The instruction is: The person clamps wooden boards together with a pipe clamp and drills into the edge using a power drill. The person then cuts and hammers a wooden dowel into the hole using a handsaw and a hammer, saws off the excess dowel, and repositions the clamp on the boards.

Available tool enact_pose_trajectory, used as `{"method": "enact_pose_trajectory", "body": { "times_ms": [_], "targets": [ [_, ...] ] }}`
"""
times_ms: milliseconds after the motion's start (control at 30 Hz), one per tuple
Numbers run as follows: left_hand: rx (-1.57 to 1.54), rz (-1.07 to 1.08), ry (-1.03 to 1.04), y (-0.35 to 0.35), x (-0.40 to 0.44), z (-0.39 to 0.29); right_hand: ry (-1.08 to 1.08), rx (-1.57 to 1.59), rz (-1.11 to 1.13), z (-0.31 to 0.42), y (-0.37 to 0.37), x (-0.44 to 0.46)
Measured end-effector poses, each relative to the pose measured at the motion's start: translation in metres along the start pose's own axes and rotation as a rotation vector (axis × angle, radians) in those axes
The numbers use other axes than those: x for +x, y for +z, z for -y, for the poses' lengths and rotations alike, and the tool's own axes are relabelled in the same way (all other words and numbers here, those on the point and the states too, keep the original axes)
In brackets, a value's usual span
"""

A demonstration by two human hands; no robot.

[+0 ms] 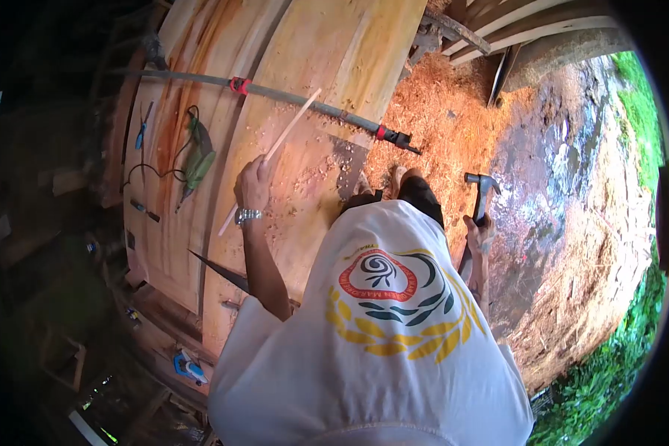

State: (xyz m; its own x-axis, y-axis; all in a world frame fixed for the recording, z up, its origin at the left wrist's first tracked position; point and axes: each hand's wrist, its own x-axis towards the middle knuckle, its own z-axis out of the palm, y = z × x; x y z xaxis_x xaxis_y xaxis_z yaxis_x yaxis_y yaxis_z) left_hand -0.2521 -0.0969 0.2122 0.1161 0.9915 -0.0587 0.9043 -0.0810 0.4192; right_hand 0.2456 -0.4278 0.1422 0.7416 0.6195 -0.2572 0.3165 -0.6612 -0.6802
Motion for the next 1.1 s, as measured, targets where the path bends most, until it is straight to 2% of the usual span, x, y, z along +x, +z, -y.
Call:
{"method": "enact_pose_trajectory", "body": {
  "times_ms": [100, 167, 267, 300, 400, 433, 533, 667, 700, 767, 833, 867, 900, 1000, 1100],
  "targets": [
    [0.164, 0.164, -0.031, -0.014, -0.016, 0.013, -0.063, -0.078, -0.021, 0.016, 0.003, -0.012],
    [0.265, 0.239, -0.013, -0.021, -0.016, 0.012, -0.026, -0.106, 0.009, 0.027, 0.008, -0.016],
    [-0.004, 0.518, 0.006, -0.009, -0.007, 0.028, -0.019, -0.076, 0.064, 0.062, 0.015, -0.016],
    [-0.101, 0.63, 0.114, -0.013, -0.007, 0.027, -0.039, -0.064, 0.078, 0.069, 0.018, -0.013],
    [-0.9, 1.068, -0.246, -0.004, -0.005, 0.037, -0.112, -0.114, 0.117, 0.051, 0.034, 0.012],
    [-0.996, 1.052, -0.448, -0.034, 0.0, 0.001, -0.124, -0.132, 0.147, 0.052, 0.038, 0.02],
    [-1.416, 0.972, -0.366, -0.048, 0.02, -0.005, -0.168, -0.202, 0.164, 0.079, 0.045, 0.026],
    [-0.933, 0.627, 0.144, -0.042, 0.054, -0.008, -0.208, -0.215, 0.158, 0.106, 0.044, 0.028],
    [-0.741, 0.537, 0.08, -0.044, 0.064, -0.012, -0.212, -0.203, 0.149, 0.109, 0.045, 0.028],
    [-0.824, 0.231, 0.169, -0.031, 0.092, -0.011, -0.186, -0.16, 0.16, 0.113, 0.046, 0.031],
    [-1.051, -0.004, 0.142, -0.035, 0.11, -0.024, -0.124, -0.097, 0.202, 0.117, 0.044, 0.031],
    [-1.241, -0.09, 0.073, -0.044, 0.121, -0.033, -0.128, -0.099, 0.198, 0.12, 0.043, 0.031],
    [-1.466, -0.265, -0.022, -0.061, 0.115, -0.071, -0.132, -0.102, 0.192, 0.125, 0.04, 0.031],
    [-1.572, -0.173, -0.005, -0.079, 0.128, -0.07, -0.16, -0.109, 0.173, 0.132, 0.035, 0.028],
    [-1.594, -0.247, 0.045, -0.076, 0.14, -0.087, -0.193, -0.113, 0.165, 0.143, 0.028, 0.025]
  ]
}}
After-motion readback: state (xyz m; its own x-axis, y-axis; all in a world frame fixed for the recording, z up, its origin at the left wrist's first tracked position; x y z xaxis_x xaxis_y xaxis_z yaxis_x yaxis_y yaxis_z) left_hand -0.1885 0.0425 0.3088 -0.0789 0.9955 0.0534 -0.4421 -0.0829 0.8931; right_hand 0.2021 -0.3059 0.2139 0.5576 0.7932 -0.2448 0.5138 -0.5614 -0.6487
